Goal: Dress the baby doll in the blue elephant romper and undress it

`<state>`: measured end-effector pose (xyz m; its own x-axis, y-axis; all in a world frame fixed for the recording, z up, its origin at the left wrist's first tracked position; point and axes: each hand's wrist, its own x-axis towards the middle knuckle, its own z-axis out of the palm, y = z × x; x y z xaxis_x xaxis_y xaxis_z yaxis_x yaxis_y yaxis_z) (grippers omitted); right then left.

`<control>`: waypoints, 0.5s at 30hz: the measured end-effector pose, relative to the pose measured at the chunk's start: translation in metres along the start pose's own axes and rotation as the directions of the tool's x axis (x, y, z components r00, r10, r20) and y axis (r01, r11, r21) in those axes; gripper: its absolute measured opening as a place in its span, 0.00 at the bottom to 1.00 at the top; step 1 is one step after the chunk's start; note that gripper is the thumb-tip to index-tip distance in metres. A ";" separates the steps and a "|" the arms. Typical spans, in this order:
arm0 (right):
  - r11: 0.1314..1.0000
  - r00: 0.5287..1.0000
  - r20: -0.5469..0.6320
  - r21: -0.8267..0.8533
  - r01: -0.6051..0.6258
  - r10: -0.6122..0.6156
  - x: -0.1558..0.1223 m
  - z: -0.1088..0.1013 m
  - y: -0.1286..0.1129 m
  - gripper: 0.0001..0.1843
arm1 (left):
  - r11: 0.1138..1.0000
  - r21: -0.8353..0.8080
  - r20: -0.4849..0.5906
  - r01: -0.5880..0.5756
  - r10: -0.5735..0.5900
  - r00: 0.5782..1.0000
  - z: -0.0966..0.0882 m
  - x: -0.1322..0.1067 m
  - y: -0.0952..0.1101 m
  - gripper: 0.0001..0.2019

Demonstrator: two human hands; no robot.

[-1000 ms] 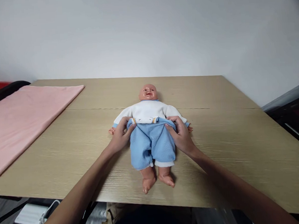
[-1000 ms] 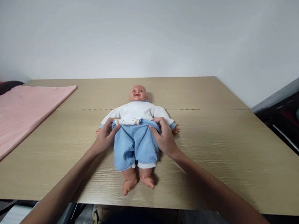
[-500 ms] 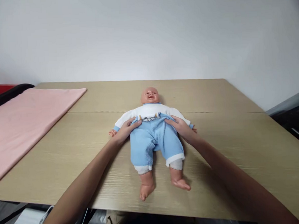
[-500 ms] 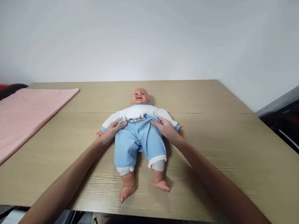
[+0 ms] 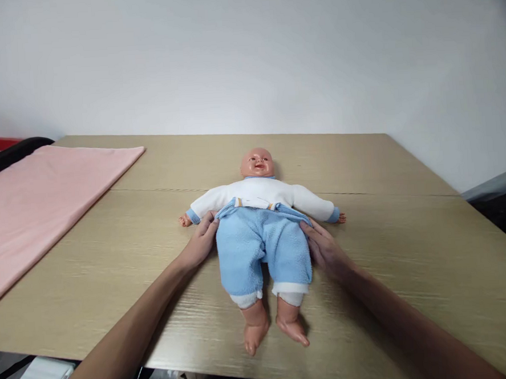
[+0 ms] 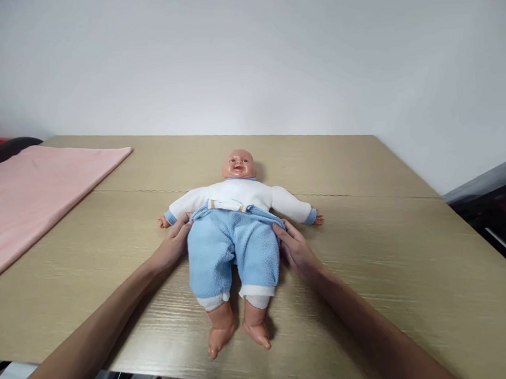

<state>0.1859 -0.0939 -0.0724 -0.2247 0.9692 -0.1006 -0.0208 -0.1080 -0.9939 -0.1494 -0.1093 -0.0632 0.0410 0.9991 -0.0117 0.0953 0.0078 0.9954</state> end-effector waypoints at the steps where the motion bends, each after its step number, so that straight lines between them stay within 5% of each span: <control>1: 0.997 0.999 -0.008 0.073 -0.038 0.039 0.002 0.004 0.000 0.29 | 0.995 -0.086 -0.054 0.044 -0.049 0.997 0.007 0.000 -0.002 0.18; 4: 0.978 0.991 0.002 0.160 -0.133 0.134 0.008 0.009 -0.003 0.32 | 0.949 -0.286 -0.051 0.135 -0.156 0.986 0.023 0.000 -0.005 0.22; 7: 0.987 0.992 -0.009 0.103 -0.125 0.127 0.015 0.007 -0.008 0.31 | 0.941 -0.299 -0.012 0.159 -0.171 0.985 0.027 0.004 -0.007 0.26; 15: 0.980 0.996 0.014 -0.175 0.092 -0.091 0.021 -0.007 -0.010 0.22 | 0.984 -0.180 0.135 -0.002 0.027 0.990 0.005 0.012 0.003 0.24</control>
<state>0.1884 -0.0705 -0.0645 -0.2359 0.9717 -0.0091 0.1292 0.0221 -0.9914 -0.1438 -0.0978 -0.0606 0.1774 0.9841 0.0027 -0.0857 0.0128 0.9962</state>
